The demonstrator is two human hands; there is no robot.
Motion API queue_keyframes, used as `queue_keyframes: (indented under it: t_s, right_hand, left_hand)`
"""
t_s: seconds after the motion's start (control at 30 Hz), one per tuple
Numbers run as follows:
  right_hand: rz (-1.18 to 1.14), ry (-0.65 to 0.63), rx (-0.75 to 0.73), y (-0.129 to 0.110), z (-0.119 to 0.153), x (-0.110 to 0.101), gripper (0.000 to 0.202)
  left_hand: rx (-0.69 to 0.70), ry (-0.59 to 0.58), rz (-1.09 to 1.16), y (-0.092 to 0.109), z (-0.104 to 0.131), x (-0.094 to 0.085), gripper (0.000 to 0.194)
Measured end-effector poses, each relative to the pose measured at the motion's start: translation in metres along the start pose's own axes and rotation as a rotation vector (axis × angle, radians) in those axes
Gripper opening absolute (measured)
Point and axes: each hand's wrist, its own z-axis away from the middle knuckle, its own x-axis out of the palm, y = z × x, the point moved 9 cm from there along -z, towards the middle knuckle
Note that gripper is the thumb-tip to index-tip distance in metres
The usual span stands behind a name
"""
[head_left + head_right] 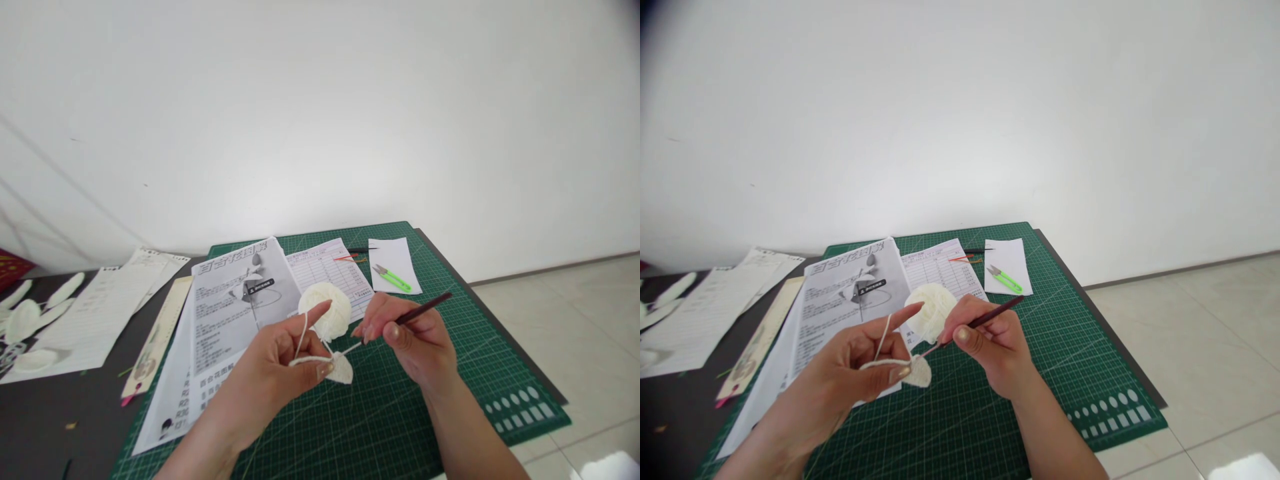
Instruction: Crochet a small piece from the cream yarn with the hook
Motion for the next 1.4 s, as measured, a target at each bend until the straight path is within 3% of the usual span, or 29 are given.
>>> queue_keyframes:
  t_s: [0.17, 0.33, 0.6, 0.73, 0.83, 0.97, 1.2, 1.3, 1.4]
  right_hand:
    - [0.082, 0.004, -0.041, -0.005, 0.002, 0.001, 0.013]
    - [0.211, -0.001, -0.095, -0.012, 0.006, 0.006, 0.013]
    - [0.591, -0.105, -0.406, -0.038, 0.013, 0.036, 0.014]
    - [0.75, -0.147, -0.566, -0.041, 0.019, 0.05, 0.014]
    - [0.889, -0.22, -0.704, -0.036, 0.03, 0.062, 0.015]
    - [1.054, -0.275, -0.779, -0.028, 0.037, 0.071, 0.015]
    - [1.116, -0.247, -0.819, -0.03, 0.04, 0.074, 0.016]
    - [1.07, -0.246, -0.811, -0.024, 0.043, 0.069, 0.022]
    - [0.984, -0.22, -0.783, -0.019, 0.042, 0.062, 0.031]
  left_hand:
    - [0.003, 0.03, -0.043, 0.003, 0.001, 0.001, 0.028]
    - [0.038, 0.08, -0.095, 0.007, 0.0, -0.002, 0.045]
    - [0.127, 0.203, -0.26, 0.015, -0.005, -0.012, 0.002]
    - [0.216, 0.287, -0.26, 0.019, -0.007, -0.016, 0.005]
    - [0.24, 0.337, -0.305, 0.019, -0.008, -0.02, 0.028]
    - [0.237, 0.407, -0.41, 0.016, -0.007, -0.029, 0.055]
    - [0.364, 0.569, -0.329, 0.024, 0.005, -0.037, 0.046]
    - [0.385, 0.56, -0.286, 0.027, 0.01, -0.031, 0.031]
    - [0.382, 0.576, -0.243, 0.025, 0.013, -0.028, 0.037]
